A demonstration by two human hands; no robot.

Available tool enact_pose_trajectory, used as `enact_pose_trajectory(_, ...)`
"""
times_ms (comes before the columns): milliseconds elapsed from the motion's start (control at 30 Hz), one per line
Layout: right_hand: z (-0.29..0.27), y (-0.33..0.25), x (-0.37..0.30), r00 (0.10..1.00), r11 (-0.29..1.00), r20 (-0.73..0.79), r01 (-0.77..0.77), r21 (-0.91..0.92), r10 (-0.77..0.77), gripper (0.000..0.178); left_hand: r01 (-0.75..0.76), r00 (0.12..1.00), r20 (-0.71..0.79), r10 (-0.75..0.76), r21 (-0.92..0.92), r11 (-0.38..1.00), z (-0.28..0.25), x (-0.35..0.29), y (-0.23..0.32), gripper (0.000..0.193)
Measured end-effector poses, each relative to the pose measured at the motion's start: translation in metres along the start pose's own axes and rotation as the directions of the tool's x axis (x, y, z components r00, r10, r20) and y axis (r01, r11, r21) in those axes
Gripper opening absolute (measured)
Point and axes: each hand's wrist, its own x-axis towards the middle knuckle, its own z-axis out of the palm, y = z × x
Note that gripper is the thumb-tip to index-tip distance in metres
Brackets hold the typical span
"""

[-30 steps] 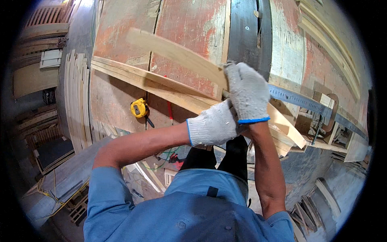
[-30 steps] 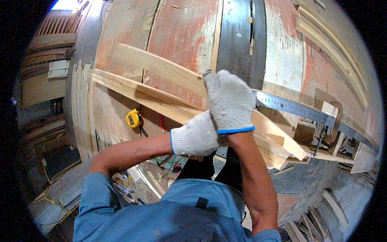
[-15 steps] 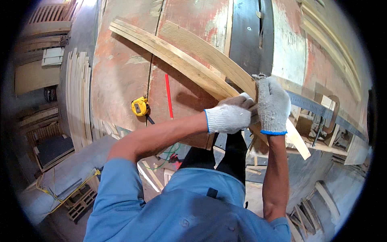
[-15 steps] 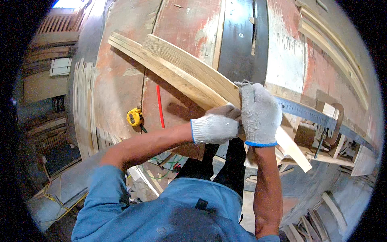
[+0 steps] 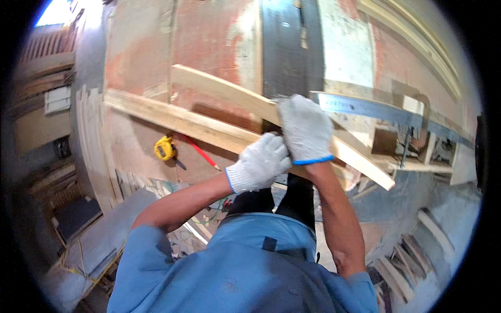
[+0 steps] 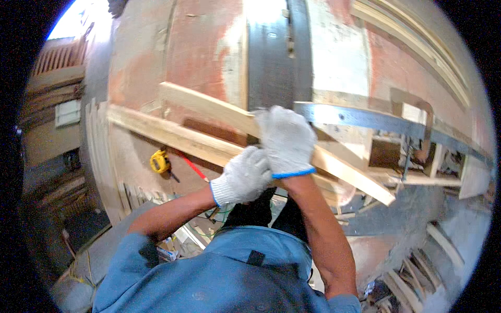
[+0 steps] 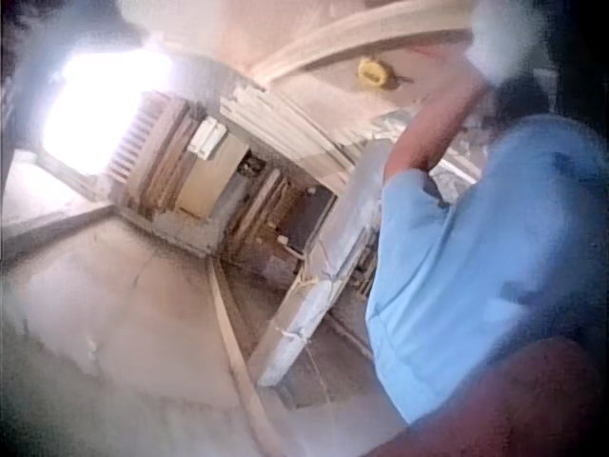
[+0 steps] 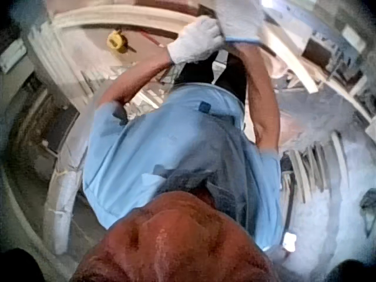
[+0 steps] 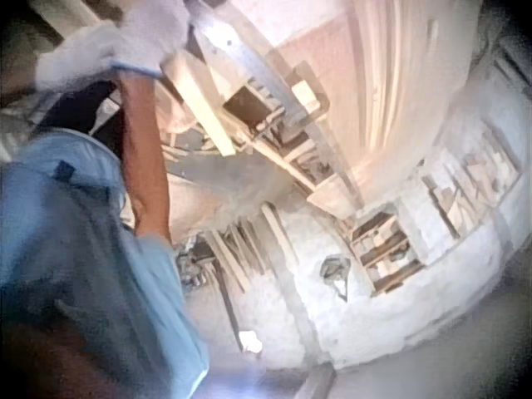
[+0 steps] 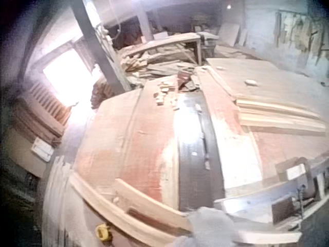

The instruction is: The person cuts several thin wooden slats to length using a table saw, then arranges them between two side rails on the floor. Using a pneumatic nail gun, the person fastens the slats to the frame, completing the assembly of a wooden grate-like structure.

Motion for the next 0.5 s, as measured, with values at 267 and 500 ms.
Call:
enact_pose_trajectory(267,0.037,-0.059,0.03,0.972,0.973,0.196,-0.163,0.162,0.131,0.025,0.511,0.848,0.34,-0.407,-0.318,0.799,0.024,-0.007,0.005,0.055)
enact_pose_trajectory(500,0.017,-0.052,0.026,0.948,0.986,0.319,-0.044,0.161,-0.009,0.022,0.398,0.905,0.237,-0.353,-0.178,0.9,0.023,-0.014,0.003,0.054)
